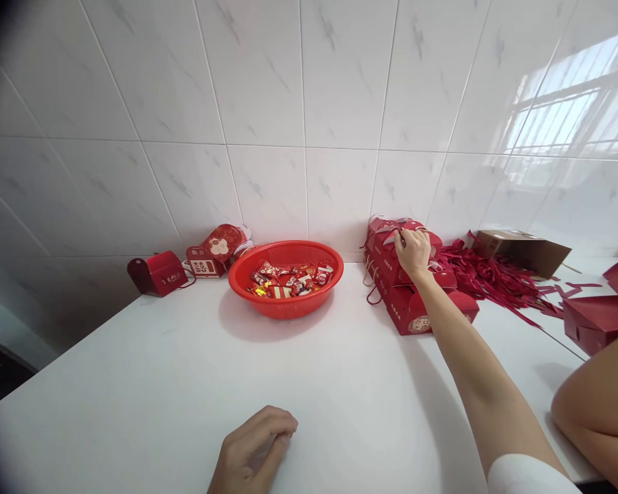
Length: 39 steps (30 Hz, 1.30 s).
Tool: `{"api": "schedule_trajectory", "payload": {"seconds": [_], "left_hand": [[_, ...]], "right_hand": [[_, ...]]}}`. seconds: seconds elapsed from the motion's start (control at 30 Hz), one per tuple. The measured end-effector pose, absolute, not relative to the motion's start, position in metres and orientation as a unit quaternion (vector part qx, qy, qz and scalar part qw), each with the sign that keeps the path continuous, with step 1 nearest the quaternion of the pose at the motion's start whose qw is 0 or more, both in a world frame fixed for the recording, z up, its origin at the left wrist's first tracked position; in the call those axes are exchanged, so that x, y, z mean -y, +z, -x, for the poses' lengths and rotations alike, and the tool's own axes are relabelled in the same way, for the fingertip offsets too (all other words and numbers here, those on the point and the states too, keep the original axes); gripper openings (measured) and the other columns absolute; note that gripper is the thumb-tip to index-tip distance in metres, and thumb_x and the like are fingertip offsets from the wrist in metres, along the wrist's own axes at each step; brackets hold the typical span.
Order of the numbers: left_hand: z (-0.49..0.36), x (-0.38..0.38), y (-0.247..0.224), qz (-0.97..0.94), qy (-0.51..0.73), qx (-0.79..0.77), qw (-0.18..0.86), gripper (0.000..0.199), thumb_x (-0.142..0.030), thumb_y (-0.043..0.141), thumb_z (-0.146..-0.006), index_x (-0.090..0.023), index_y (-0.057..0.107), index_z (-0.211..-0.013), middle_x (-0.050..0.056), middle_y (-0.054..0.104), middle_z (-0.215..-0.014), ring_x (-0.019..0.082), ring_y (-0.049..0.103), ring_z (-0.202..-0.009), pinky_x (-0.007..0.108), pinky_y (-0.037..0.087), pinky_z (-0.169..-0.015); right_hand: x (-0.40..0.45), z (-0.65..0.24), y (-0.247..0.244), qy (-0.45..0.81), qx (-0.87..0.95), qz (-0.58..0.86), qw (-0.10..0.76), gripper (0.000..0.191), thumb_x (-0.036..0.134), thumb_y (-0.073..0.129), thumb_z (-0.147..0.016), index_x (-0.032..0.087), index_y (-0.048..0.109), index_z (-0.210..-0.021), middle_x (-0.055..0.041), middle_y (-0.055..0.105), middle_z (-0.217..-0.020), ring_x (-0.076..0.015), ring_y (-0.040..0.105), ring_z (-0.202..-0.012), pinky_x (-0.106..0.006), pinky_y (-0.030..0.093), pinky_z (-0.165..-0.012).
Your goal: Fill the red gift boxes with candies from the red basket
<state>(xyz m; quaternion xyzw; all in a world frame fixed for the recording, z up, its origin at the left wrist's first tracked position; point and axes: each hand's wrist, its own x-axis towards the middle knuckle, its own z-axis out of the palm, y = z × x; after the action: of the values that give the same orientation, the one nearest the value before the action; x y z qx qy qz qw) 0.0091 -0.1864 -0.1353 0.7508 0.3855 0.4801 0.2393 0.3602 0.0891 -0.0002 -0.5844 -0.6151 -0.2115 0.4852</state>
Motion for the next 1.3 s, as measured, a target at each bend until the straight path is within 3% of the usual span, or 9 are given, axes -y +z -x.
{"api": "schedule_trajectory", "payload": {"seconds": [0.1,0.2,0.3,0.43,0.8,1.0,1.1,1.17,1.3], "left_hand": [[-0.009,0.187,-0.135,-0.744,0.491,-0.385,0.24,0.02,-0.011,0.048,-0.095,-0.023,0.063,-0.088,0.002,0.068,-0.082,0.014,0.064,-0.072,0.022,0.052,-0.066],[-0.008,0.187,-0.134,-0.753,0.485,-0.376,0.238,0.019,-0.011,0.049,-0.095,-0.022,0.063,-0.089,0.003,0.068,-0.083,0.014,0.065,-0.073,0.023,0.053,-0.066],[-0.008,0.188,-0.132,-0.755,0.477,-0.379,0.242,0.02,-0.012,0.048,-0.095,-0.022,0.065,-0.09,0.005,0.069,-0.084,0.016,0.066,-0.074,0.025,0.055,-0.068],[-0.009,0.187,-0.133,-0.75,0.475,-0.388,0.249,0.021,-0.012,0.048,-0.095,-0.022,0.065,-0.09,0.005,0.069,-0.084,0.016,0.067,-0.075,0.026,0.055,-0.069],[0.005,0.186,-0.109,-0.759,0.466,-0.4,0.217,0.021,-0.011,0.051,-0.093,-0.021,0.069,-0.087,0.004,0.073,-0.085,0.015,0.07,-0.077,0.023,0.057,-0.071],[0.062,0.135,-0.068,-0.555,0.623,-0.539,0.115,0.012,-0.027,0.065,-0.08,-0.019,0.072,-0.076,0.004,0.075,-0.078,0.02,0.071,-0.075,0.03,0.059,-0.075],[0.096,0.084,-0.041,-0.42,0.697,-0.58,0.046,0.009,-0.024,0.066,-0.07,-0.018,0.071,-0.075,0.005,0.075,-0.082,0.023,0.071,-0.083,0.033,0.058,-0.083],[0.116,0.047,-0.024,-0.389,0.678,-0.624,0.021,0.014,-0.018,0.063,-0.07,-0.017,0.071,-0.082,0.006,0.074,-0.09,0.024,0.07,-0.089,0.035,0.056,-0.09],[0.145,-0.006,0.004,-0.44,0.491,-0.751,-0.025,0.016,-0.012,0.062,-0.075,-0.012,0.067,-0.09,0.011,0.071,-0.105,0.026,0.065,-0.103,0.041,0.048,-0.103]], "right_hand": [[-0.087,-0.36,-0.003,-0.23,0.607,0.606,0.46,0.026,0.037,0.046,-0.086,0.023,0.045,-0.065,-0.0091,0.057,-0.07,-0.027,0.049,-0.081,-0.042,0.035,-0.083],[-0.084,-0.358,-0.003,-0.25,0.586,0.641,0.428,0.027,0.044,0.05,-0.086,0.02,0.063,-0.086,-0.0147,0.064,-0.091,-0.033,0.049,-0.097,-0.049,0.033,-0.089],[-0.078,-0.349,-0.003,-0.27,0.57,0.662,0.404,0.039,0.047,0.056,-0.082,0.015,0.065,-0.101,-0.0209,0.062,-0.108,-0.0377,0.044,-0.109,-0.056,0.029,-0.095],[-0.064,-0.319,-0.004,-0.274,0.598,0.627,0.417,0.034,0.035,0.056,-0.08,0.014,0.063,-0.105,-0.0237,0.056,-0.123,-0.0396,0.041,-0.12,-0.059,0.026,-0.1],[-0.013,-0.157,-0.026,-0.179,0.804,0.338,0.456,0.015,0.017,0.048,-0.091,0.021,0.062,-0.094,-0.0113,0.068,-0.103,-0.0263,0.054,-0.104,-0.046,0.032,-0.104],[0.022,-0.095,-0.084,-0.187,0.885,0.16,0.396,0.017,0.012,0.047,-0.091,0.018,0.061,-0.085,-0.0104,0.067,-0.094,-0.0238,0.054,-0.099,-0.044,0.037,-0.102],[0.038,-0.076,-0.111,-0.19,0.91,0.097,0.354,0.015,0.016,0.049,-0.091,0.018,0.061,-0.082,-0.0115,0.067,-0.096,-0.0245,0.055,-0.099,-0.045,0.039,-0.103],[0.048,-0.068,-0.122,-0.184,0.926,0.068,0.323,0.014,0.018,0.05,-0.092,0.018,0.061,-0.084,-0.0126,0.068,-0.099,-0.0249,0.055,-0.103,-0.047,0.038,-0.105],[0.063,-0.063,-0.128,-0.156,0.945,0.061,0.281,0.01,0.018,0.051,-0.094,0.018,0.061,-0.09,-0.0136,0.068,-0.104,-0.0246,0.056,-0.109,-0.047,0.038,-0.107]]}}
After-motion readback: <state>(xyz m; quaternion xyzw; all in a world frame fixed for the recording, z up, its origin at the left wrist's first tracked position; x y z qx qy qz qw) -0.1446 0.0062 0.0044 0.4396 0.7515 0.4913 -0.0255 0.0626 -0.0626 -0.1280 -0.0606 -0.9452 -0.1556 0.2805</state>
